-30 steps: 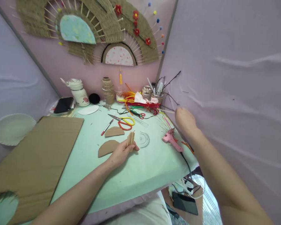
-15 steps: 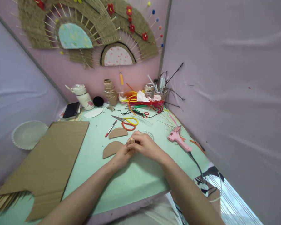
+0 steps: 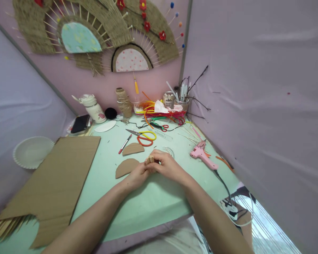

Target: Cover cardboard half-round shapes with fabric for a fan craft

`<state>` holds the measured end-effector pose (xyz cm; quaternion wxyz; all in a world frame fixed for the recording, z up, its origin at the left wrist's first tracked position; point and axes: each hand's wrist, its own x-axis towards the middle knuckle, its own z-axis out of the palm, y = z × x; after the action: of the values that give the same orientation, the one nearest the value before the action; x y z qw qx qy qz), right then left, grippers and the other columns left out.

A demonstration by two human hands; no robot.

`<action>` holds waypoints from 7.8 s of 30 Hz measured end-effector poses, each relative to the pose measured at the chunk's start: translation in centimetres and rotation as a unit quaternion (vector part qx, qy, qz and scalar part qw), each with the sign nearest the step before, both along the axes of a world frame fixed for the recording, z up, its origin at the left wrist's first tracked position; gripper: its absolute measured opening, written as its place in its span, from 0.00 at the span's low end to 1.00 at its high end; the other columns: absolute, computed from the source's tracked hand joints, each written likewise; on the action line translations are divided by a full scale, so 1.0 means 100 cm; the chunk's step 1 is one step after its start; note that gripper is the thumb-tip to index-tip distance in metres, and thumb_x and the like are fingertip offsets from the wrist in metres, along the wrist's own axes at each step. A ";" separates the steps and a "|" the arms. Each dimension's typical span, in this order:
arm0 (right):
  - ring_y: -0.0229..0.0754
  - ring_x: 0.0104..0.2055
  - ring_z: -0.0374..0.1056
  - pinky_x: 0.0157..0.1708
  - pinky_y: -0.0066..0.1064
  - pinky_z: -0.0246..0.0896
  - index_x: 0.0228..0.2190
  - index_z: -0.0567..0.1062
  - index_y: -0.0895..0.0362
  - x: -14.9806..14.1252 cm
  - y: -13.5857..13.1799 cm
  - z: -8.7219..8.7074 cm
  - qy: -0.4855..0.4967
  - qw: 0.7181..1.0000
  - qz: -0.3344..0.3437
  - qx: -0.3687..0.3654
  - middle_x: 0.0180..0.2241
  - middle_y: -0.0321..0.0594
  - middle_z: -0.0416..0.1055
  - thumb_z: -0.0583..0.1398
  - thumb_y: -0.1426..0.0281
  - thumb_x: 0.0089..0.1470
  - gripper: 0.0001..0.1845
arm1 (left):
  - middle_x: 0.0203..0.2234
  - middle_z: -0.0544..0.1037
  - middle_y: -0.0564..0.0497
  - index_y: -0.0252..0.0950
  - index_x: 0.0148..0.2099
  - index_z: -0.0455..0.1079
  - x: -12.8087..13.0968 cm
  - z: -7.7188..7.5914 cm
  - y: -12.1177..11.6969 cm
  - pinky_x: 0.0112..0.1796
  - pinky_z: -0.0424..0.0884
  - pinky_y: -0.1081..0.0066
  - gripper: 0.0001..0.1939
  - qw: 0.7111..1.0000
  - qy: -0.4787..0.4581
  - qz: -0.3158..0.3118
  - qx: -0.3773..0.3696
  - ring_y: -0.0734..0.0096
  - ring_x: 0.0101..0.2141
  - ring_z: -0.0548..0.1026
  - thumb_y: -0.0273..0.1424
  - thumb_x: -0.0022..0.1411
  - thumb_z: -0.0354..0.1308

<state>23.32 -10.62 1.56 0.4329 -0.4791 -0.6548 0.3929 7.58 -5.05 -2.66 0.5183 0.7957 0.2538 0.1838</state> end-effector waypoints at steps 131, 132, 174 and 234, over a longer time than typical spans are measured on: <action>0.34 0.15 0.59 0.19 0.27 0.52 0.30 0.64 0.52 -0.042 0.062 -0.016 0.214 0.947 -0.120 -0.207 0.19 0.27 0.66 0.63 0.55 0.50 0.17 | 0.23 0.67 0.58 0.36 0.42 0.62 -0.009 0.008 -0.003 0.21 0.44 0.74 0.19 0.857 -0.230 0.235 -0.396 0.83 0.18 0.51 0.46 0.60 0.59; 0.34 0.14 0.59 0.18 0.28 0.51 0.30 0.64 0.52 -0.042 0.062 -0.017 0.211 0.947 -0.121 -0.207 0.18 0.27 0.66 0.63 0.54 0.49 0.18 | 0.23 0.67 0.58 0.37 0.42 0.62 -0.009 0.009 -0.003 0.21 0.44 0.74 0.20 0.857 -0.228 0.237 -0.397 0.83 0.18 0.51 0.47 0.60 0.59; 0.34 0.22 0.62 0.24 0.26 0.58 0.29 0.68 0.55 -0.043 0.060 -0.017 0.169 0.954 -0.162 -0.187 0.21 0.28 0.65 0.63 0.62 0.46 0.12 | 0.20 0.69 0.58 0.36 0.42 0.61 -0.006 0.011 -0.008 0.20 0.44 0.75 0.27 0.836 -0.222 0.213 -0.456 0.85 0.15 0.51 0.53 0.55 0.61; 0.35 0.14 0.59 0.17 0.26 0.53 0.27 0.66 0.53 -0.047 0.054 -0.016 0.147 0.953 -0.160 -0.213 0.13 0.25 0.61 0.59 0.60 0.51 0.10 | 0.20 0.70 0.57 0.36 0.36 0.60 -0.004 0.003 -0.012 0.20 0.45 0.75 0.27 0.837 -0.218 0.210 -0.455 0.85 0.15 0.52 0.56 0.57 0.57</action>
<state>18.62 -5.17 0.00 0.4698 -0.5956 -0.3996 0.5147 7.14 -6.21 -2.33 0.8131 0.3367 0.3501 0.3208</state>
